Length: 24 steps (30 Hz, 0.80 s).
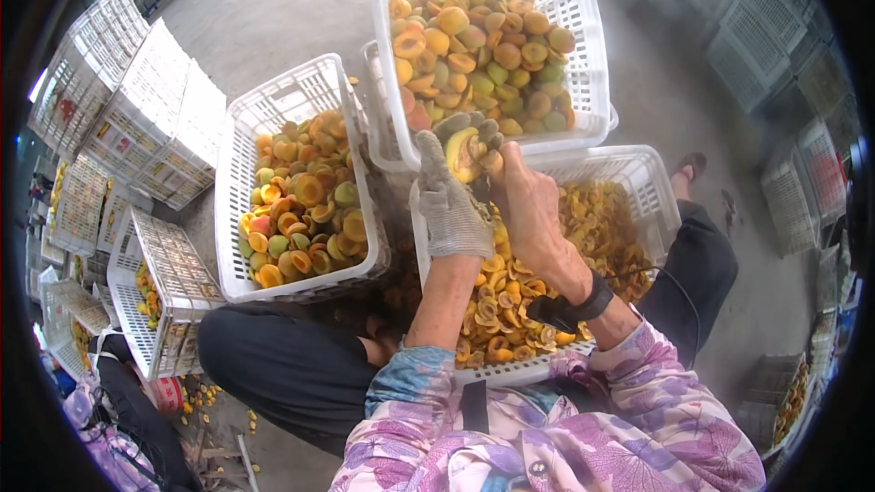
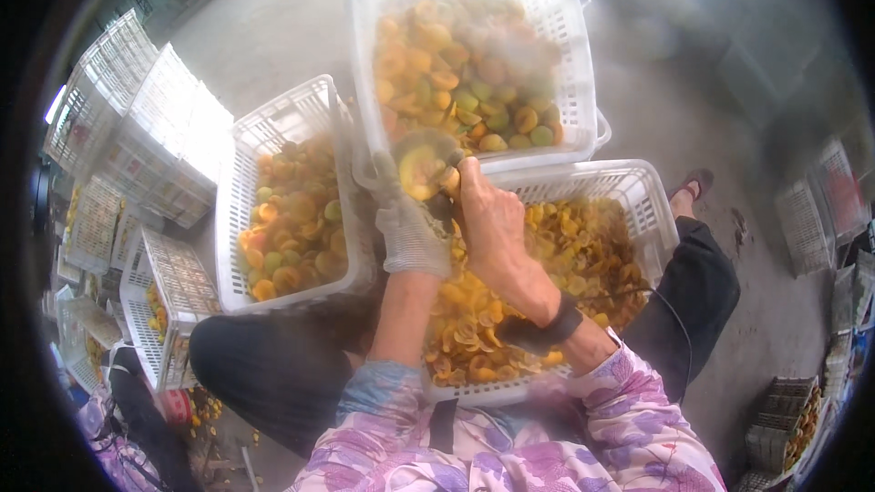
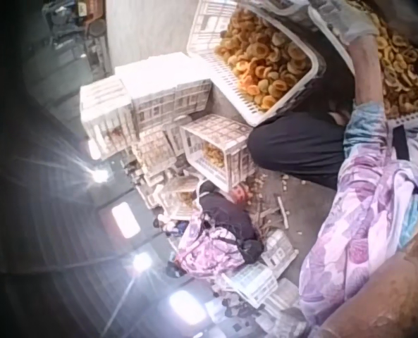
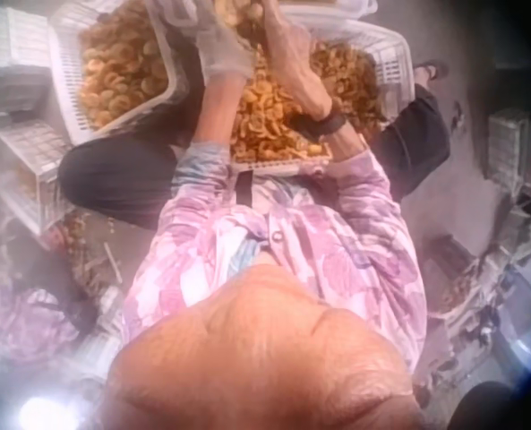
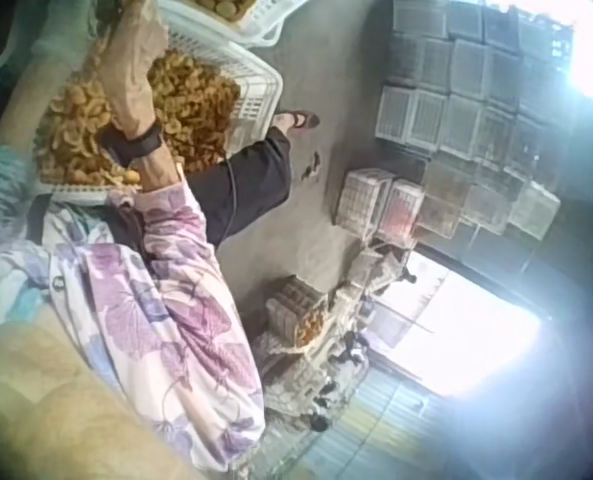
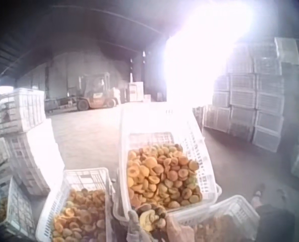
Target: The recorder halves and pits apricots or similar stone fruits using a small hand tool, sorting the halves and pits into different crates.
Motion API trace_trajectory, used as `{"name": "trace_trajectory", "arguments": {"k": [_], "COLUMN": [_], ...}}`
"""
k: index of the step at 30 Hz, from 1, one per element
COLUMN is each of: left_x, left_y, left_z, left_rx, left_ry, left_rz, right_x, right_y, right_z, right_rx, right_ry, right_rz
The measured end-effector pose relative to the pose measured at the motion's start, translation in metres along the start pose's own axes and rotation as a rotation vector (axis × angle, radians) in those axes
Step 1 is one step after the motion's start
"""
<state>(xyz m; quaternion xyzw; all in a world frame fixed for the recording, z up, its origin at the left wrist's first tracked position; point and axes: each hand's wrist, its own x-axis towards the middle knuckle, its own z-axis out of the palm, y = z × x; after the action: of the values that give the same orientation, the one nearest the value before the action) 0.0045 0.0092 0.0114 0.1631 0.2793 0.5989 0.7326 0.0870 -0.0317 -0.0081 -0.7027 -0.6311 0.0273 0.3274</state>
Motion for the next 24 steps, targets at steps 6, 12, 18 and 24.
{"name": "trace_trajectory", "arguments": {"k": [6, 12, 18, 24], "left_x": [-0.001, 0.000, 0.018, 0.032], "left_y": [-0.003, -0.004, -0.010, -0.030], "left_z": [-0.007, -0.014, -0.030, -0.065], "left_rx": [0.133, 0.209, 0.383, 0.581], "left_ry": [0.036, 0.117, 0.000, 0.096], "left_rz": [0.131, 0.166, 0.229, 0.320], "right_x": [-0.002, -0.005, 0.012, -0.001], "right_y": [-0.003, 0.004, 0.003, 0.006], "right_z": [-0.004, 0.004, -0.019, 0.002], "right_rx": [0.149, 0.120, 0.351, 0.434], "right_ry": [-0.180, -0.243, -0.444, -0.528], "right_rz": [0.024, -0.043, 0.058, 0.059]}}
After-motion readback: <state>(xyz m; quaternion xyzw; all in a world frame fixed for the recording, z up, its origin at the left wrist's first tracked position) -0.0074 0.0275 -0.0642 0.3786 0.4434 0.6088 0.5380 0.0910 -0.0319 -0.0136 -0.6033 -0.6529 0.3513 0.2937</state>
